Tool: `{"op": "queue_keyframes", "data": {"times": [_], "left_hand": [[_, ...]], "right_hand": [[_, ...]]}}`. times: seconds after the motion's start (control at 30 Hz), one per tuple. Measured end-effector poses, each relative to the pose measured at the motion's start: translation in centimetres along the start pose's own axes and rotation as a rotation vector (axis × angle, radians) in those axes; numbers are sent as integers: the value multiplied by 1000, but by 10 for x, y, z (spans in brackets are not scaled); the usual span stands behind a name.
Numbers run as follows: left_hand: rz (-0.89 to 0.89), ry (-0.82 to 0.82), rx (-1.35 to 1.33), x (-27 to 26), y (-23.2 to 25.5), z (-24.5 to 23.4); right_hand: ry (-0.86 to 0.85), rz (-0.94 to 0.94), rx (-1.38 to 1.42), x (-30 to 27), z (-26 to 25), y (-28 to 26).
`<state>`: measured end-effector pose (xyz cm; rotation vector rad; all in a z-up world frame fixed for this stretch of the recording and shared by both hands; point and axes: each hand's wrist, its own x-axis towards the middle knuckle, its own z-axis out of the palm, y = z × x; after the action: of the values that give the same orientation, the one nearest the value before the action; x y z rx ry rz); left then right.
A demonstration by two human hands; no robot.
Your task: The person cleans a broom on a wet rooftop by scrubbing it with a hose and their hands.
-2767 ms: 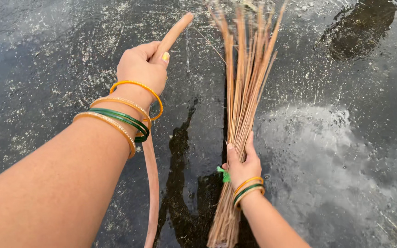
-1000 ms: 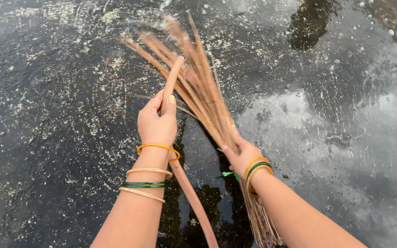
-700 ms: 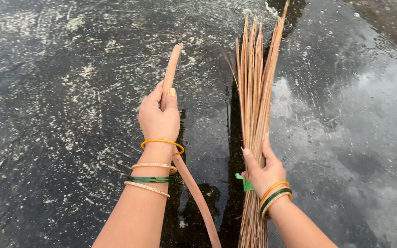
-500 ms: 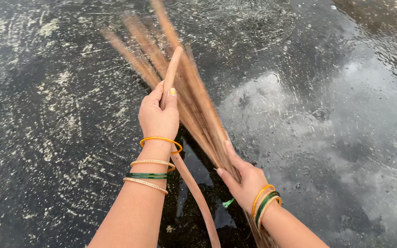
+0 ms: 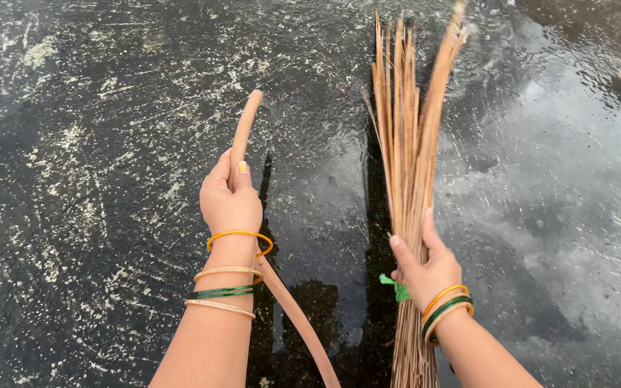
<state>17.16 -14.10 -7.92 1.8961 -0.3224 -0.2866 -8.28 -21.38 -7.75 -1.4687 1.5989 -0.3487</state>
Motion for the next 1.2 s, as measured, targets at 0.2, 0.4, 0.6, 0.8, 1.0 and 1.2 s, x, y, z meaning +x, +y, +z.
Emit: {"op": "queue_keyframes", "data": {"times": [0.2,0.4,0.6,0.8,1.0,1.2], "left_hand": [[80,126,-89,14,-26,-21],[152,176,-238,53,-17,-41],[290,184,-251,75,-4,-12],[125,51,-179,71,11,30],[138,-36,-11,45,15,52],[125,-179,62,-4,23,82]], "right_hand": [[-373,-375,-339,-17,39,-8],[-585,-735,-656,22,98,-55],[-430,-495,-377,90,141,-115],[-176,-121,177,140,106,-96],[80,-133,367,119,45,-34],[-124,-98,7,67,-40,-18]]}}
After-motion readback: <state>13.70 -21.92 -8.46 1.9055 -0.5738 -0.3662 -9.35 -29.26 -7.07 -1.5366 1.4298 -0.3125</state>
